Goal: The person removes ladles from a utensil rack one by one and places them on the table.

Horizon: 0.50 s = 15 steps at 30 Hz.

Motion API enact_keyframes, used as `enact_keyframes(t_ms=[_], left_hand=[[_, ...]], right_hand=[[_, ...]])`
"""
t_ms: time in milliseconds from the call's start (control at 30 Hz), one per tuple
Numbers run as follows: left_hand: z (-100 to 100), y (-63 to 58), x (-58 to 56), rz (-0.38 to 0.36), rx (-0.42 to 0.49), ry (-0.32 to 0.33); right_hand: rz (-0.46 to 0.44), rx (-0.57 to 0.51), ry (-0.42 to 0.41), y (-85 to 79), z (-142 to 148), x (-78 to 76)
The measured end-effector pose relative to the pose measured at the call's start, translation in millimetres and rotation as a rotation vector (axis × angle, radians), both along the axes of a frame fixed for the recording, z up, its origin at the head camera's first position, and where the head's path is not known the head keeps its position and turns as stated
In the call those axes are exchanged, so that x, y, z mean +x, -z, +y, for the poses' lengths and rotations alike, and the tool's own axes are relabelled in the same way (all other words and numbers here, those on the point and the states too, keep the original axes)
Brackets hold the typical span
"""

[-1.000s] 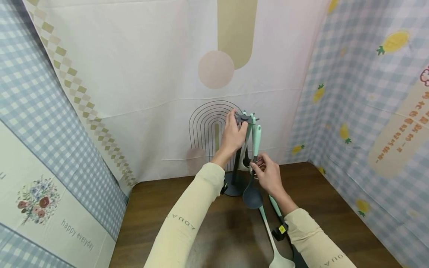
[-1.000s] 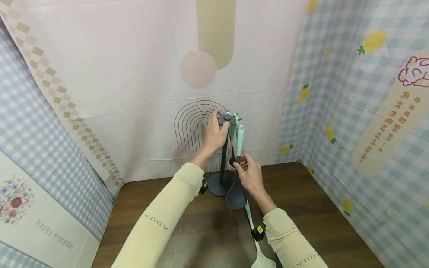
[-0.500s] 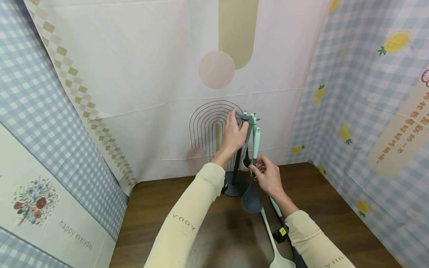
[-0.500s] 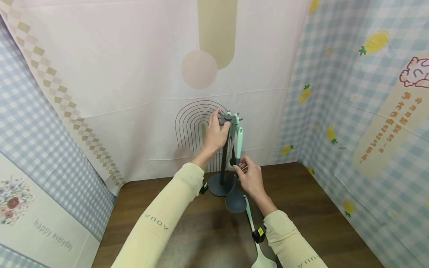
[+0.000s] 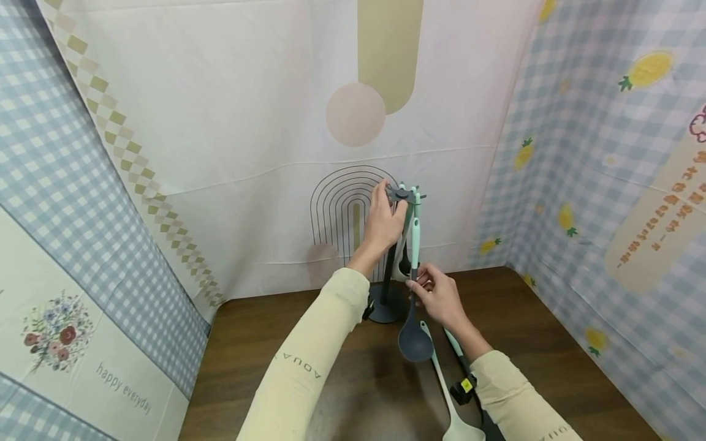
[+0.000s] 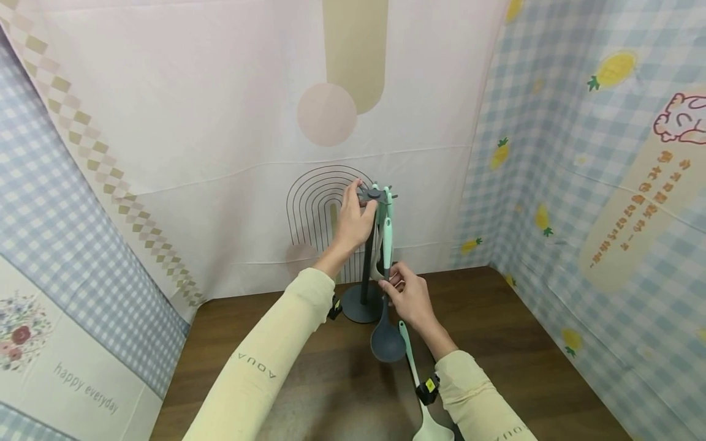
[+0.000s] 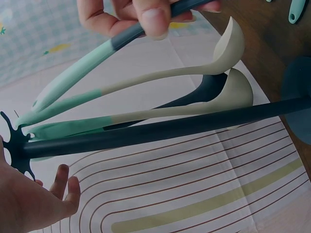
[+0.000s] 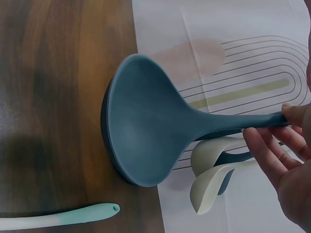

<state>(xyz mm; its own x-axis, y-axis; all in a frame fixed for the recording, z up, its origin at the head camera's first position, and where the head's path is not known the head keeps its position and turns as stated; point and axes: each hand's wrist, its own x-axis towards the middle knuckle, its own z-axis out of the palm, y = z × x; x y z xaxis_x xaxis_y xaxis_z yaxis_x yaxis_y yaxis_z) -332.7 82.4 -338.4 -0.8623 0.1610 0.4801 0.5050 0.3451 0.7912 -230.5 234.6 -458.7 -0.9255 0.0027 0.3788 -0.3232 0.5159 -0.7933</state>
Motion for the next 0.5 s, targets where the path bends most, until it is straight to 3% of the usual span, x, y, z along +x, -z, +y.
enact_keyframes(t_ms=[500], left_hand=[[0,0.4,-1.0,0.001,-0.008,-0.016]], right_hand=[[-0.066,-0.019,-0.061,23.0,-1,5.7]])
